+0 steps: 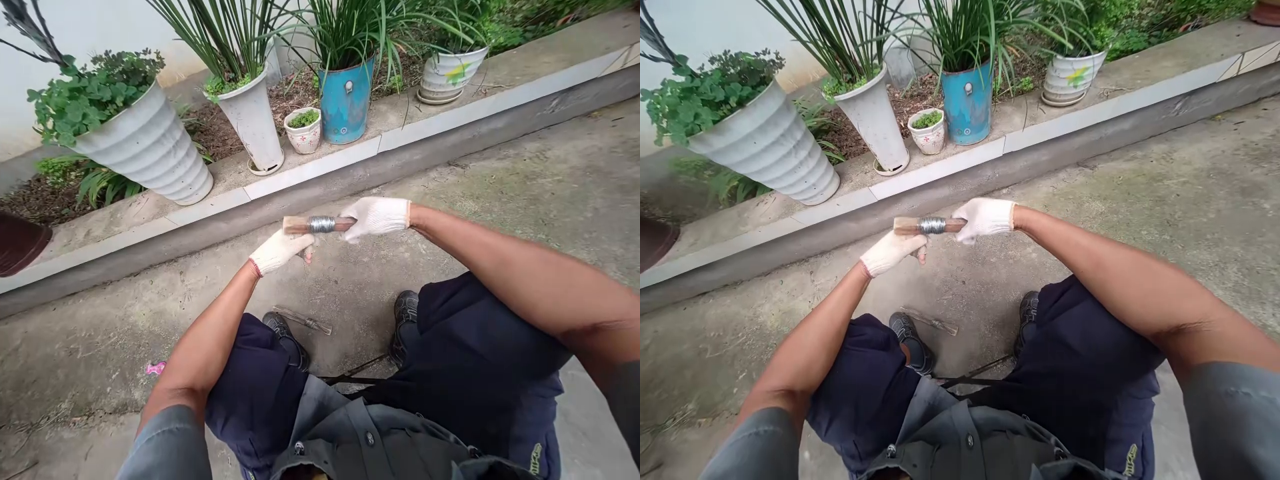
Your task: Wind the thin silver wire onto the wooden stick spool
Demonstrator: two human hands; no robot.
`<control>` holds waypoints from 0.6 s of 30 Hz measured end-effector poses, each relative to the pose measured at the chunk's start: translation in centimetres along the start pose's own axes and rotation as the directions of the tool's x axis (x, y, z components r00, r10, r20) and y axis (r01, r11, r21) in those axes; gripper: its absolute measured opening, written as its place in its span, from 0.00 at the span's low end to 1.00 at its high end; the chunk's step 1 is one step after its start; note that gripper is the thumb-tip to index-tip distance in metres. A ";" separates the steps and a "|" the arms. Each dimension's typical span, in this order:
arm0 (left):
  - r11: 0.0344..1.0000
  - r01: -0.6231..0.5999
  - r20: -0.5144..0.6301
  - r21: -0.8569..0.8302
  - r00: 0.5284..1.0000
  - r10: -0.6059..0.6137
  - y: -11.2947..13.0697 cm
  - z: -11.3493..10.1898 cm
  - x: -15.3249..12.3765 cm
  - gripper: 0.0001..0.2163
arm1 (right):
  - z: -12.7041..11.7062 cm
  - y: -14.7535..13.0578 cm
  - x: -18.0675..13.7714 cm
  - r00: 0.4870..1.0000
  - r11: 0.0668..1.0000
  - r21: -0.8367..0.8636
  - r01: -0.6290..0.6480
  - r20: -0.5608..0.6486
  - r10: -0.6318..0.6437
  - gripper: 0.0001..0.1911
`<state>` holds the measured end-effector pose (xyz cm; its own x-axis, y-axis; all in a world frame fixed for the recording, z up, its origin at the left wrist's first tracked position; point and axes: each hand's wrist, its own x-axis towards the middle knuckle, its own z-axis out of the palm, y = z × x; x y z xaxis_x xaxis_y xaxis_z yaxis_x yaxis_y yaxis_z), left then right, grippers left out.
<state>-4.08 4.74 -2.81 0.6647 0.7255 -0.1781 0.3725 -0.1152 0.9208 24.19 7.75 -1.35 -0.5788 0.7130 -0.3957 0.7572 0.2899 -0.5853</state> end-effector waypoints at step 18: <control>0.764 0.142 -0.020 0.630 0.986 -0.166 -0.1 1.4 0.7 0.13 | 2.6 0.4 1.1 0.978 0.873 -0.488 -0.011 0.176 0.111 0.12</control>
<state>-2.78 4.31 -3.47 0.5802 0.7483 -0.3217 0.7867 -0.4124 0.4594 23.04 7.01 -3.88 -0.5353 0.6174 -0.5765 0.8152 0.5564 -0.1611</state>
